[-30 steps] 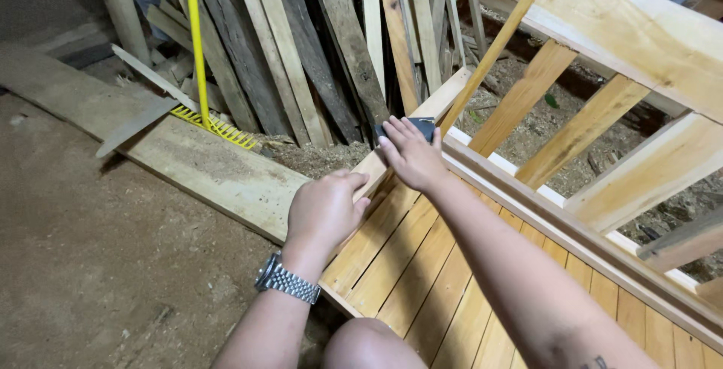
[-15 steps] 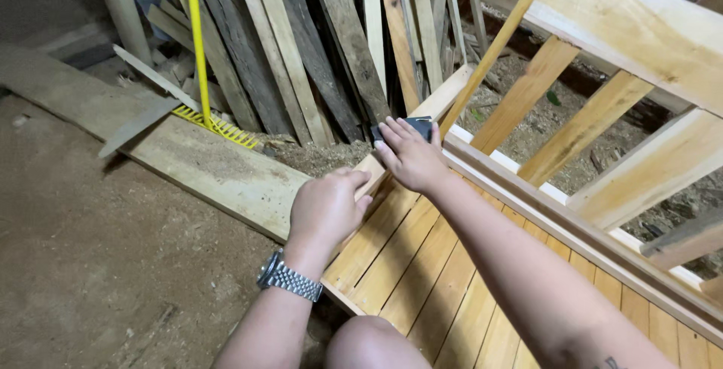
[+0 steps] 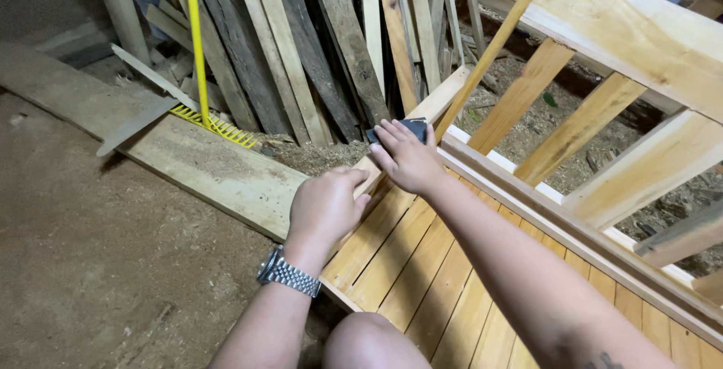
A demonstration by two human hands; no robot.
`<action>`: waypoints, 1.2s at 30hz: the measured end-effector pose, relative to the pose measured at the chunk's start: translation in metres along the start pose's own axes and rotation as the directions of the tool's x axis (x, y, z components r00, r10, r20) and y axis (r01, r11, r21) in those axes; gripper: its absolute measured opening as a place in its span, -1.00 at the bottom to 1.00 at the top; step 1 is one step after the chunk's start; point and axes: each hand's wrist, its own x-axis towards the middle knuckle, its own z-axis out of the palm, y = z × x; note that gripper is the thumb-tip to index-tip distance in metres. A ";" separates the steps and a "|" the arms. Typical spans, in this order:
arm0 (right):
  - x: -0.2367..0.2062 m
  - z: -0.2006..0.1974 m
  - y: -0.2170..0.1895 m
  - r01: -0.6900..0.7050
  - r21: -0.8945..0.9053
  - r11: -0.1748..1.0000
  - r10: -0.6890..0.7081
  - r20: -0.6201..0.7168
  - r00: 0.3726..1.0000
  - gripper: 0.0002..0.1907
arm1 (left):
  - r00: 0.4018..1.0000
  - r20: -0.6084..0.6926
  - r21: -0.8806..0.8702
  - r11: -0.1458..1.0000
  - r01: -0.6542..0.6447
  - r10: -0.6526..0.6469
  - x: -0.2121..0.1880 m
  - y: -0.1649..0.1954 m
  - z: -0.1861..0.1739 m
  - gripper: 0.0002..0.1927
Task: The person sits on the ground sanding the horizontal rail of a slatted wooden furniture frame with a piece of sandpaper, rubbing it back and forth along the wood and repositioning the sandpaper in their hand as they work along the rail.
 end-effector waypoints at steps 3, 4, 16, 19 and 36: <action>-0.001 0.007 -0.008 -0.027 -0.014 1.000 0.027 -0.047 0.999 -0.34 | 1.000 -0.018 -0.006 1.000 -0.001 0.001 0.000 0.000 0.001 -0.66; -0.009 0.009 -0.008 0.001 -0.005 1.000 -0.002 -0.063 0.998 -0.33 | 1.000 -0.021 -0.017 1.000 0.002 -0.002 0.000 0.001 0.000 -0.66; -0.002 0.005 0.020 -0.058 0.062 0.996 0.061 -0.044 0.997 -0.31 | 0.998 0.056 0.087 0.996 -0.013 0.008 0.000 0.002 -0.002 -0.53; -0.007 0.012 0.016 -0.062 0.067 0.996 0.067 -0.076 0.995 -0.28 | 0.996 0.088 0.092 0.996 0.014 -0.022 0.001 0.002 -0.001 -0.53; -0.013 0.029 0.044 -0.110 0.026 0.994 0.112 -0.156 0.981 -0.19 | 0.998 0.066 0.039 0.999 0.021 -0.023 0.002 0.003 -0.007 -0.53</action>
